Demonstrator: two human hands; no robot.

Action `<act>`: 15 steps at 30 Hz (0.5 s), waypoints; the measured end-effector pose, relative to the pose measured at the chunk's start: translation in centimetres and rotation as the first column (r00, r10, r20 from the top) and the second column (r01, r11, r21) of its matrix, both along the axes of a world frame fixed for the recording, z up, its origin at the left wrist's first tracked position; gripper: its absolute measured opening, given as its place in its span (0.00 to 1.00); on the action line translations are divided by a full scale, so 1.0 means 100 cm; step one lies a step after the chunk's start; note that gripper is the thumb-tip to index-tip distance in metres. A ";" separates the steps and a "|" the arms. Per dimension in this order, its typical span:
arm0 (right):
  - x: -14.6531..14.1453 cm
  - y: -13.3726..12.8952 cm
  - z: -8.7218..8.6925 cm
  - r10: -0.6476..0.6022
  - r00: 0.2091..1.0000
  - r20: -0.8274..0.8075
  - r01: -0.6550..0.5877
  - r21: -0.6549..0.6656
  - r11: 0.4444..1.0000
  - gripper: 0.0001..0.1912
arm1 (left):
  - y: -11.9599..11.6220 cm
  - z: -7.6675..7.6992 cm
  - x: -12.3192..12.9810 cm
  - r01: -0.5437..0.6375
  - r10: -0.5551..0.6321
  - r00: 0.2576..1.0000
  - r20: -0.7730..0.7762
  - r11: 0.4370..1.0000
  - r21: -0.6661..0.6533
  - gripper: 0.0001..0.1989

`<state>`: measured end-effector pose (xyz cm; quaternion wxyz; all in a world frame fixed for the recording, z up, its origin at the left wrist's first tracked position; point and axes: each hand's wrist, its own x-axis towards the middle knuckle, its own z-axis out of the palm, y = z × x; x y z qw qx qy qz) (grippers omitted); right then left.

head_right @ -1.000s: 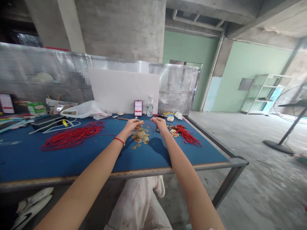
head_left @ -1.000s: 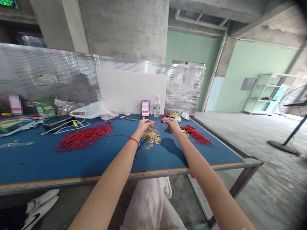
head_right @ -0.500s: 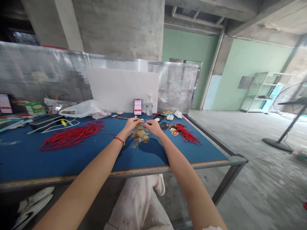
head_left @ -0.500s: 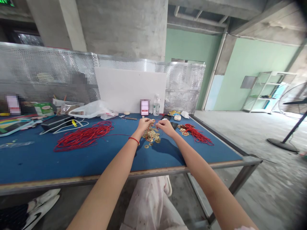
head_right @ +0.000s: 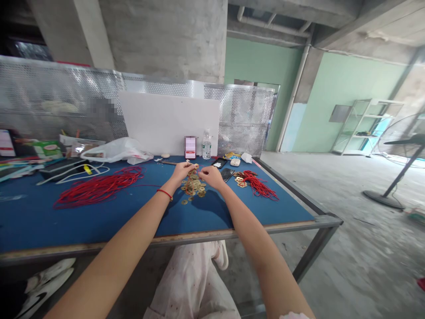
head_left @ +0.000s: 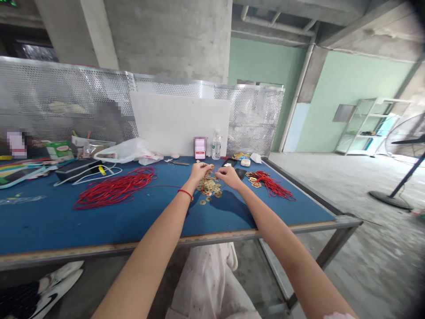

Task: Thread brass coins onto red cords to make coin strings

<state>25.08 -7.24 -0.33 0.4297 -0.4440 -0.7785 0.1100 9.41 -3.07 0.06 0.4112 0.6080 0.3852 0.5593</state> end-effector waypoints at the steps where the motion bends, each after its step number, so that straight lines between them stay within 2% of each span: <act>1: 0.000 0.000 0.000 -0.007 1.000 0.002 0.007 0.001 1.000 0.15 | 0.001 -0.001 0.000 0.008 -0.008 1.000 0.011 1.000 0.002 0.07; 7: 0.001 0.000 0.000 -0.089 0.996 -0.028 0.089 0.003 0.996 0.13 | 0.004 -0.003 -0.001 0.055 -0.055 0.997 0.046 0.998 -0.012 0.11; 15: 0.000 -0.001 0.000 -0.129 0.991 -0.038 0.130 0.034 0.991 0.13 | 0.006 -0.004 -0.002 0.066 -0.066 0.997 0.051 0.998 -0.005 0.14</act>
